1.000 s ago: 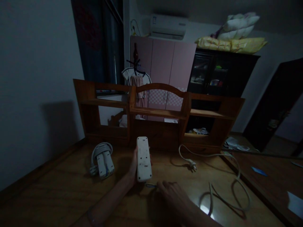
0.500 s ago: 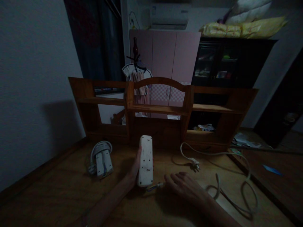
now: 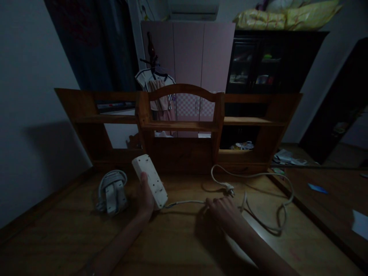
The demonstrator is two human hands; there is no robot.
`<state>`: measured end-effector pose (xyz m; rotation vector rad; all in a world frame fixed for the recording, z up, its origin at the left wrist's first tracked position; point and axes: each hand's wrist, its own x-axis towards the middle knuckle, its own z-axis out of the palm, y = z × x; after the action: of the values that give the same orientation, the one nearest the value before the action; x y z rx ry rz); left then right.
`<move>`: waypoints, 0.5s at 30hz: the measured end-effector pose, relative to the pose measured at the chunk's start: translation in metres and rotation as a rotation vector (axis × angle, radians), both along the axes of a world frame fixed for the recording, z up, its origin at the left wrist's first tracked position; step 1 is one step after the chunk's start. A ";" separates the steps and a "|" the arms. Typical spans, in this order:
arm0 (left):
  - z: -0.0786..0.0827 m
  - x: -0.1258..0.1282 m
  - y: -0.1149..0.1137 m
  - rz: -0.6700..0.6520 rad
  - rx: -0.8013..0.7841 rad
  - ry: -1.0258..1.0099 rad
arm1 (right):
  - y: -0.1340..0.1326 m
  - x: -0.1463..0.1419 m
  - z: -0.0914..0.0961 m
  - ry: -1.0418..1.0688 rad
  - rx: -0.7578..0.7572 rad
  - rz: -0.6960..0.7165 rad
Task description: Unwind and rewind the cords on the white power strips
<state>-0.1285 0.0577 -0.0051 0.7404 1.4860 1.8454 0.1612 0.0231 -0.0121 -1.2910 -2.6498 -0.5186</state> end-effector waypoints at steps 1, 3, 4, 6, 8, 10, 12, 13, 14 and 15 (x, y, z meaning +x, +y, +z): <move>0.000 -0.004 0.002 0.031 0.018 0.025 | -0.001 0.001 -0.001 0.005 -0.006 -0.004; 0.001 -0.012 0.005 0.080 0.048 0.077 | -0.002 0.001 0.000 0.022 -0.013 0.036; 0.001 -0.015 0.007 0.088 0.053 0.098 | -0.001 0.000 0.004 0.038 -0.009 0.084; 0.001 -0.018 0.009 0.072 0.044 0.129 | 0.001 -0.001 0.013 0.084 0.021 0.211; 0.000 -0.017 0.008 -0.024 0.018 0.169 | 0.006 -0.001 0.023 0.158 0.072 0.335; 0.000 -0.010 0.005 -0.204 -0.006 0.207 | 0.010 0.001 0.030 0.274 0.122 0.418; 0.002 0.001 -0.002 -0.437 -0.026 0.225 | 0.015 0.004 0.033 0.428 0.159 0.451; 0.003 0.008 -0.007 -0.552 -0.044 0.219 | 0.016 0.006 0.034 0.509 0.172 0.450; 0.005 0.015 -0.013 -0.673 -0.077 0.205 | 0.017 0.007 0.034 0.587 0.176 0.438; 0.008 0.022 -0.019 -0.792 -0.122 0.183 | 0.017 0.008 0.034 0.660 0.169 0.421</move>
<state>-0.1068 0.0390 0.0025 1.2395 1.1467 1.1004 0.1691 0.0400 0.0224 -0.6620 -2.1608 -0.1966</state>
